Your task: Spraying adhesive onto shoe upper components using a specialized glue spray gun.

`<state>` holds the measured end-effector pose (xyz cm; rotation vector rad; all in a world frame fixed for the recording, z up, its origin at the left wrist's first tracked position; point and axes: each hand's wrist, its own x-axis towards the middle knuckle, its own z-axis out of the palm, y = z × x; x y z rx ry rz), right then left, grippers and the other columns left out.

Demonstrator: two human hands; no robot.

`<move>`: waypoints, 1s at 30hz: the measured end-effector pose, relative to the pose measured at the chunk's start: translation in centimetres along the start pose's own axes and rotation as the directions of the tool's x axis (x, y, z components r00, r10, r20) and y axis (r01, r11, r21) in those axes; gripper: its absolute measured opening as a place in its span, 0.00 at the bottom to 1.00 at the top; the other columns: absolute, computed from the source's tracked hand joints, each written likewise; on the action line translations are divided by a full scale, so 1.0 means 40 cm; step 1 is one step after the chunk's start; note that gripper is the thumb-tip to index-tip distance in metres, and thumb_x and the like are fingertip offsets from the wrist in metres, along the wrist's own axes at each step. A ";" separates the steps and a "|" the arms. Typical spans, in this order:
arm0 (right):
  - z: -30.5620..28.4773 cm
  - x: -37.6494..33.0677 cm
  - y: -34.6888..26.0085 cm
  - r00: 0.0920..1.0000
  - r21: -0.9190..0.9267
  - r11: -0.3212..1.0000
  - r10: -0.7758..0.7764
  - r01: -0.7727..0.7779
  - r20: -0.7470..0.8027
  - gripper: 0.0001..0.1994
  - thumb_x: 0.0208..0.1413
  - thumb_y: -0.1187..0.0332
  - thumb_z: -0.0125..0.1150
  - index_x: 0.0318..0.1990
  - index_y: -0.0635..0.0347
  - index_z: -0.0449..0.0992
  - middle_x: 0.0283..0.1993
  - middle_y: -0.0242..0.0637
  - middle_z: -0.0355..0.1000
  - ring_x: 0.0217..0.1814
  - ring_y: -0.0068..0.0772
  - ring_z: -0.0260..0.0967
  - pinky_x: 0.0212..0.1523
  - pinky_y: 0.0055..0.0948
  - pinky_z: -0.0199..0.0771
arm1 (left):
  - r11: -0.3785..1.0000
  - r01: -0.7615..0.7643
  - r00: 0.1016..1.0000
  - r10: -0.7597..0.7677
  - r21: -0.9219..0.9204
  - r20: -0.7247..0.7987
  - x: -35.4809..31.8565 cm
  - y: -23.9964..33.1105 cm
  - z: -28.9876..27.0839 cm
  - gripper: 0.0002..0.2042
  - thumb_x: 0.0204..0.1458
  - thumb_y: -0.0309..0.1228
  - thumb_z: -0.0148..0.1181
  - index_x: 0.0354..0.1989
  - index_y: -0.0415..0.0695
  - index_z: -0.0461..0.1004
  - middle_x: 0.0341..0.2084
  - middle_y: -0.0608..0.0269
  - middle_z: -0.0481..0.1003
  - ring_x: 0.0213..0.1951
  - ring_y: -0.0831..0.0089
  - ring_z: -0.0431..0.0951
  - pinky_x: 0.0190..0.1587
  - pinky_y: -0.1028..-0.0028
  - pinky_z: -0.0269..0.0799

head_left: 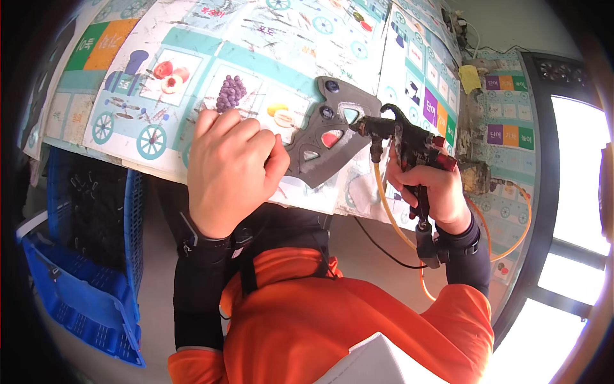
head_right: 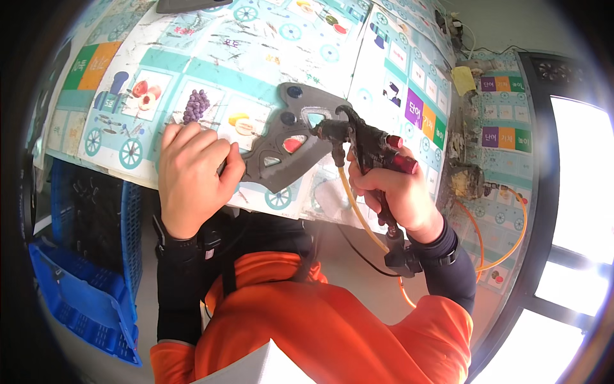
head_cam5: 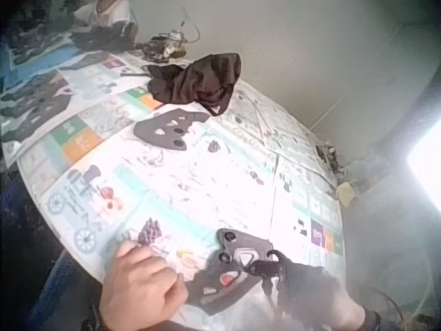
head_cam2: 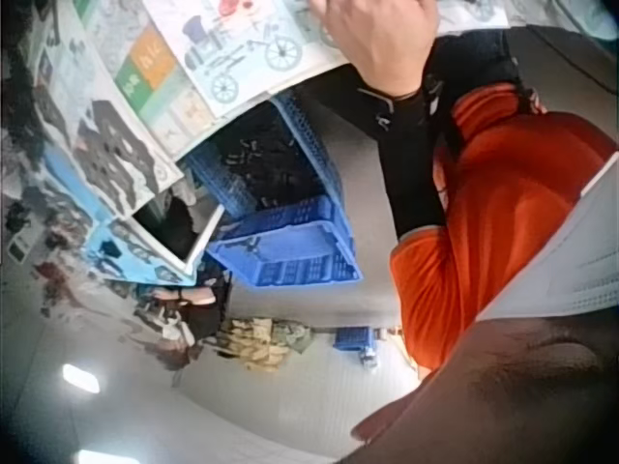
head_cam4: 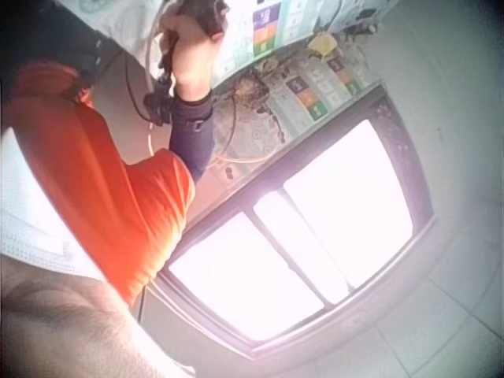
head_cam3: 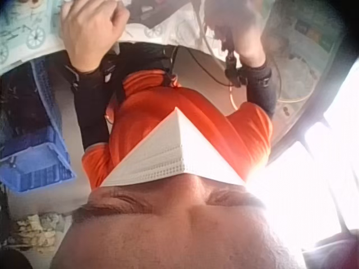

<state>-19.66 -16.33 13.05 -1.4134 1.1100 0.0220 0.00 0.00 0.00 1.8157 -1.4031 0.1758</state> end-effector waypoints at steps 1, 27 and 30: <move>0.000 -0.005 0.005 1.000 -0.018 1.000 -0.008 0.007 -0.013 0.13 0.46 0.80 0.55 0.42 0.67 0.71 0.25 0.35 0.67 0.15 0.20 0.57 0.16 0.20 0.54 | 1.000 -0.002 1.000 0.002 0.009 0.001 0.000 -0.001 0.000 0.11 0.43 0.27 0.64 0.14 0.45 0.68 0.16 0.64 0.68 0.27 0.65 0.69 0.37 0.65 0.61; 0.042 -0.014 0.016 0.992 0.031 0.999 0.013 -0.017 0.122 0.14 0.45 0.82 0.53 0.42 0.68 0.71 0.26 0.34 0.69 0.17 0.19 0.59 0.18 0.20 0.56 | 1.000 0.008 1.000 -0.009 -0.013 -0.018 -0.008 -0.005 0.005 0.12 0.44 0.27 0.64 0.13 0.44 0.69 0.15 0.65 0.67 0.26 0.66 0.68 0.38 0.66 0.61; 0.045 -0.018 0.016 0.986 0.019 1.000 0.000 -0.003 0.167 0.13 0.45 0.81 0.54 0.42 0.67 0.71 0.27 0.34 0.71 0.16 0.19 0.59 0.17 0.20 0.56 | 1.000 0.008 1.000 -0.008 -0.010 -0.024 -0.009 -0.005 0.004 0.12 0.43 0.28 0.64 0.13 0.44 0.69 0.15 0.65 0.67 0.26 0.66 0.68 0.38 0.66 0.61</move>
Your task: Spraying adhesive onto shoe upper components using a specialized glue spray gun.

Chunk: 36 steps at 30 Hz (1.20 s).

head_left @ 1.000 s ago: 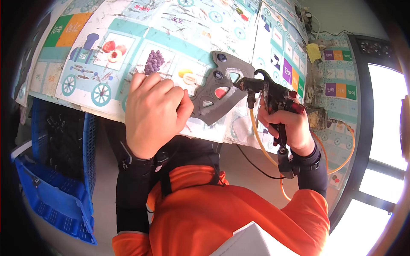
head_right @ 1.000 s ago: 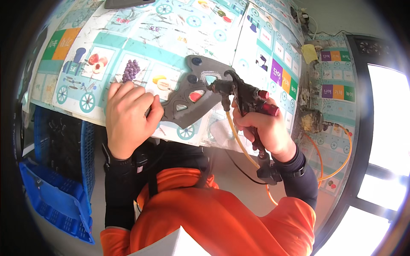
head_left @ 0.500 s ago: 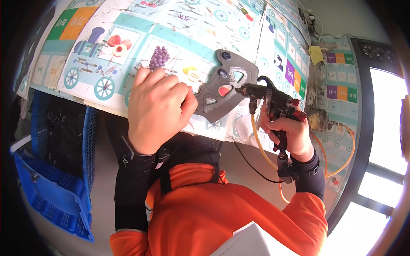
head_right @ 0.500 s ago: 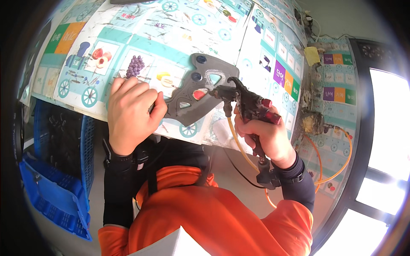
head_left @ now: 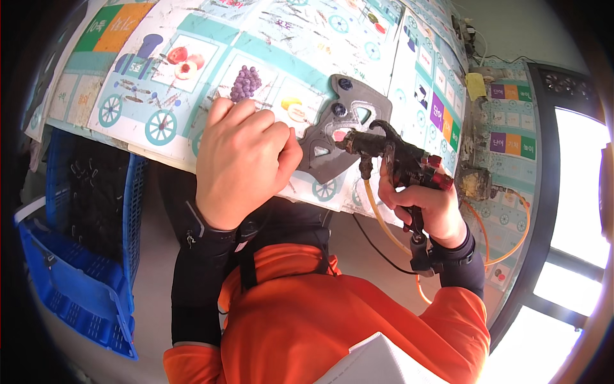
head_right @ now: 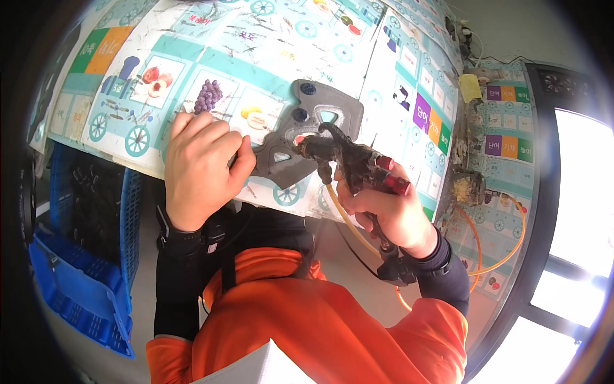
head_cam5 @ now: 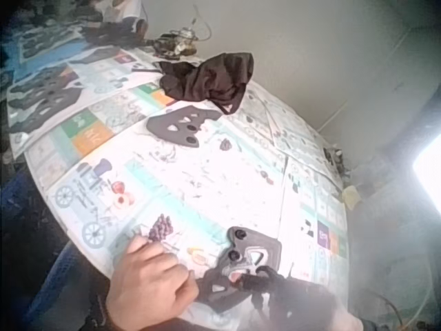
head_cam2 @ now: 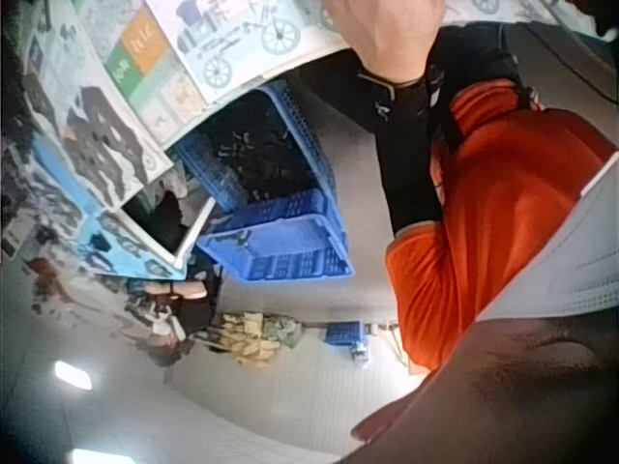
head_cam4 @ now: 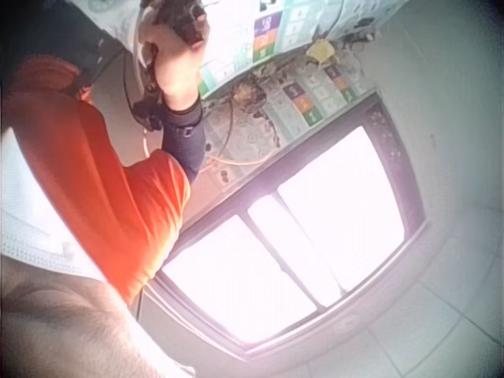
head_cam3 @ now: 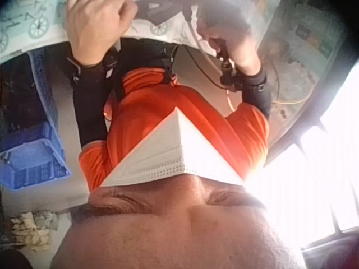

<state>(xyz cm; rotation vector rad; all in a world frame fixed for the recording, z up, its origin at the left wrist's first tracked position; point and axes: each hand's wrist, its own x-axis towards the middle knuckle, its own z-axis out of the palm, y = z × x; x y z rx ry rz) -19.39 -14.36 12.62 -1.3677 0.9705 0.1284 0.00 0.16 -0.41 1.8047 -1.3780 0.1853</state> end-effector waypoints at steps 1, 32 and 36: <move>0.001 -0.006 -0.001 1.000 -0.027 0.999 0.021 -0.021 -0.016 0.13 0.45 0.81 0.54 0.41 0.66 0.71 0.26 0.33 0.71 0.15 0.19 0.59 0.17 0.20 0.56 | 1.000 -0.006 1.000 0.006 -0.017 0.000 0.000 -0.001 -0.001 0.11 0.44 0.26 0.63 0.14 0.44 0.68 0.16 0.64 0.66 0.26 0.65 0.68 0.36 0.66 0.60; 0.058 -0.050 0.011 0.994 -0.082 0.992 0.103 -0.099 0.039 0.15 0.47 0.82 0.56 0.45 0.64 0.72 0.29 0.31 0.71 0.17 0.17 0.60 0.18 0.17 0.56 | 1.000 0.011 1.000 -0.011 0.003 0.015 -0.016 -0.011 -0.006 0.10 0.43 0.28 0.64 0.14 0.46 0.71 0.16 0.66 0.69 0.27 0.66 0.70 0.39 0.66 0.63; -0.009 -0.136 0.046 0.987 -0.068 0.997 0.019 -0.030 -0.158 0.27 0.47 0.83 0.56 0.59 0.66 0.68 0.42 0.38 0.76 0.27 0.20 0.67 0.25 0.17 0.66 | 0.997 -0.016 1.000 0.016 -0.071 0.002 -0.014 -0.012 -0.017 0.09 0.45 0.30 0.64 0.16 0.46 0.74 0.17 0.66 0.72 0.28 0.66 0.72 0.40 0.63 0.63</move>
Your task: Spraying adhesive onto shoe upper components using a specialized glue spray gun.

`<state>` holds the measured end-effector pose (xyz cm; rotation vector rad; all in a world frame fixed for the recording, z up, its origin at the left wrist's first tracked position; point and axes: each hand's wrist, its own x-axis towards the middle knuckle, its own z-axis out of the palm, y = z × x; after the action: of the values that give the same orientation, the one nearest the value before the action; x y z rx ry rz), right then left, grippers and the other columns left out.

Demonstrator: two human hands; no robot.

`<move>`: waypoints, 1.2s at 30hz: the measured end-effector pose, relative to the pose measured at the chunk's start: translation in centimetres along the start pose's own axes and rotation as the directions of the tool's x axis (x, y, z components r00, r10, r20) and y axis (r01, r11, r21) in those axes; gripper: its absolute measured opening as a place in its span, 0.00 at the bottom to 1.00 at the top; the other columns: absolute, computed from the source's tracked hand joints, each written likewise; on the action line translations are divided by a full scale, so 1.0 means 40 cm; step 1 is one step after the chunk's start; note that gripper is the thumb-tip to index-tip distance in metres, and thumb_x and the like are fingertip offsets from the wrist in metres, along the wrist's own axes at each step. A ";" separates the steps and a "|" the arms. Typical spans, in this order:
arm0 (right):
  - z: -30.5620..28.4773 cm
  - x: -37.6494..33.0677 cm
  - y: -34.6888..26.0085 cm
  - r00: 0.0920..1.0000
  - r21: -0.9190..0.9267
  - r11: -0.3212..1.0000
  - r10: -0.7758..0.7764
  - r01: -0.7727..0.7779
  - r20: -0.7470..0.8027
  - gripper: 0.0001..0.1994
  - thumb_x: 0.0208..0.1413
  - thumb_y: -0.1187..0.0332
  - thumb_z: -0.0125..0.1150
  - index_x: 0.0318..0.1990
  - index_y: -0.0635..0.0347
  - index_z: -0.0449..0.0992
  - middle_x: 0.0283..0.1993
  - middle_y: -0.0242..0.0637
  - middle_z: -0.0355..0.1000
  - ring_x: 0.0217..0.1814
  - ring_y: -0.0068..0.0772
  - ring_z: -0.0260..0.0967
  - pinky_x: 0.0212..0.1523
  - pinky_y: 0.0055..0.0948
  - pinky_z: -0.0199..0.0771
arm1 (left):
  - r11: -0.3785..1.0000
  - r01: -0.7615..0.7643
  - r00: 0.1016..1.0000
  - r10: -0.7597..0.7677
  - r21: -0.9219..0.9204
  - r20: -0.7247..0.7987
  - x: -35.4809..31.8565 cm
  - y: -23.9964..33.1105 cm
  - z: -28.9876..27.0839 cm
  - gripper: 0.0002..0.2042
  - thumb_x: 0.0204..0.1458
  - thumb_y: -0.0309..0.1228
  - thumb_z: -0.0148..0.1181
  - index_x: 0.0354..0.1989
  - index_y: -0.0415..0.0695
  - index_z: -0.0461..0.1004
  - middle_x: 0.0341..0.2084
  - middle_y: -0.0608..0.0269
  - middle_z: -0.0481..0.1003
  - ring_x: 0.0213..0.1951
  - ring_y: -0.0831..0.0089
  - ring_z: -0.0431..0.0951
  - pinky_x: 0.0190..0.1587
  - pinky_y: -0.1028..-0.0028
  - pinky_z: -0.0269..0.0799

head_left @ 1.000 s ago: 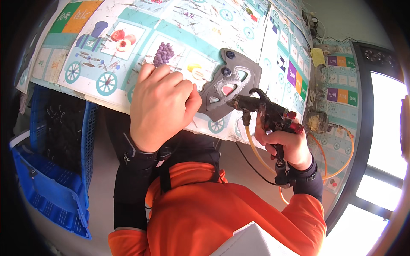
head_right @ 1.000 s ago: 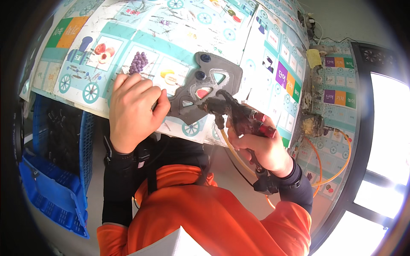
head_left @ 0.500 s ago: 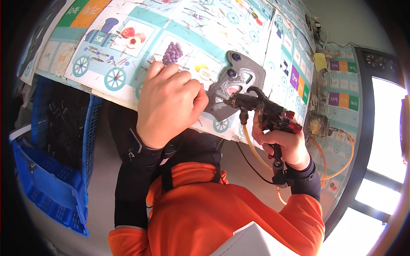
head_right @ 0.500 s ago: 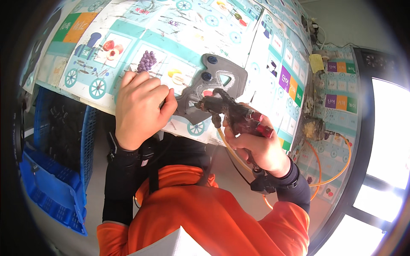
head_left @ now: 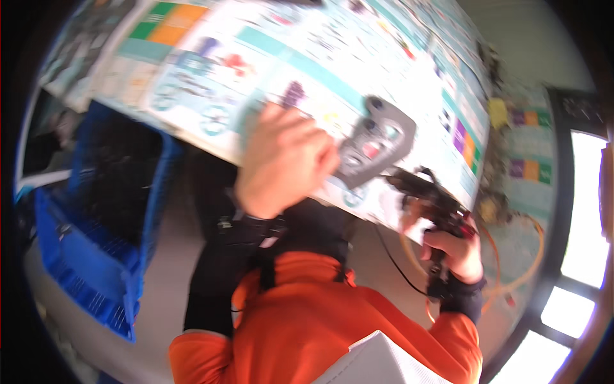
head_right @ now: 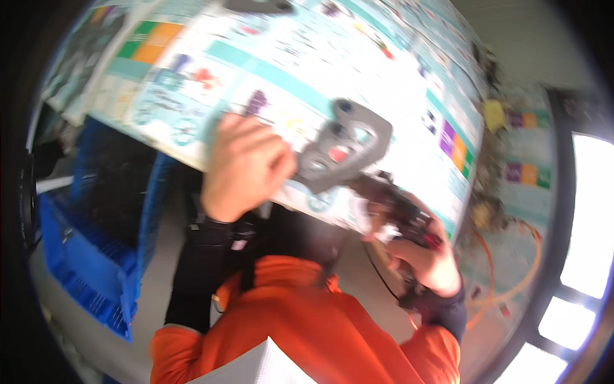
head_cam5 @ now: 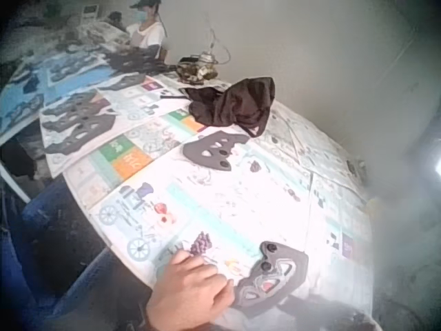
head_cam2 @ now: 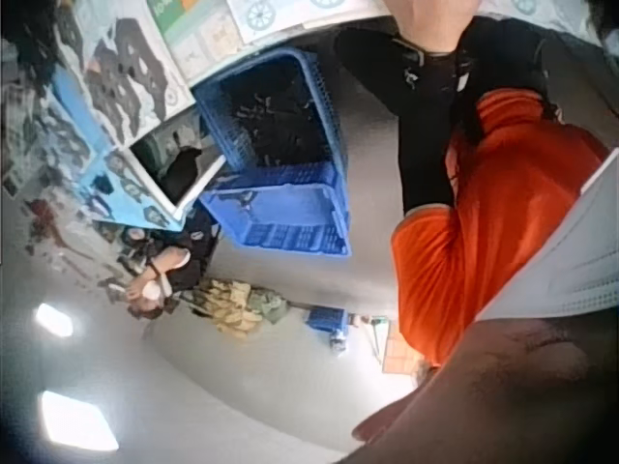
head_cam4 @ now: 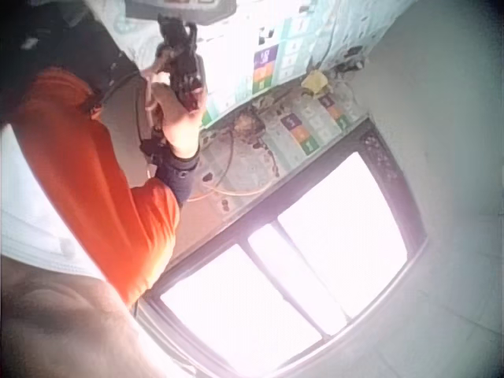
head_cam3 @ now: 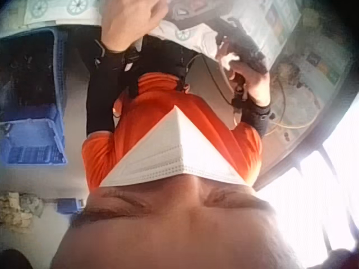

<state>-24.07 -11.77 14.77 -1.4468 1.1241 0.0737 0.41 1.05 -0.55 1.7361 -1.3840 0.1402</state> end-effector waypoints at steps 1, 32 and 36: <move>-0.028 -0.004 0.021 0.996 -0.040 0.998 -0.050 0.047 -0.075 0.31 0.47 0.84 0.55 0.64 0.66 0.64 0.47 0.41 0.76 0.32 0.21 0.69 0.28 0.18 0.69 | 0.998 -0.019 0.998 0.016 -0.053 -0.058 0.006 0.009 -0.006 0.11 0.43 0.28 0.64 0.14 0.47 0.69 0.16 0.65 0.67 0.27 0.64 0.70 0.36 0.63 0.61; -0.016 0.167 0.279 0.361 -0.794 0.510 -0.846 0.331 -0.392 0.14 0.51 0.76 0.55 0.47 0.66 0.72 0.48 0.51 0.63 0.47 0.53 0.63 0.43 0.53 0.66 | 0.104 0.304 0.688 -0.712 0.947 -0.142 0.547 -1.123 -0.631 0.16 0.53 0.44 0.58 0.23 0.47 0.83 0.32 0.59 0.83 0.38 0.57 0.82 0.44 0.62 0.75; -0.018 0.183 0.275 0.392 -0.683 0.642 -0.761 0.347 -0.516 0.07 0.52 0.76 0.56 0.40 0.65 0.72 0.44 0.47 0.66 0.44 0.45 0.64 0.42 0.46 0.67 | 0.196 0.604 0.624 -0.720 0.773 -0.305 0.558 -1.116 -0.645 0.17 0.54 0.43 0.57 0.21 0.46 0.83 0.31 0.57 0.82 0.38 0.53 0.81 0.43 0.60 0.75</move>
<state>-27.76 -14.18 2.30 -2.4007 1.2270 -0.9740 56.48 1.70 2.92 3.0985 -0.4100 0.2207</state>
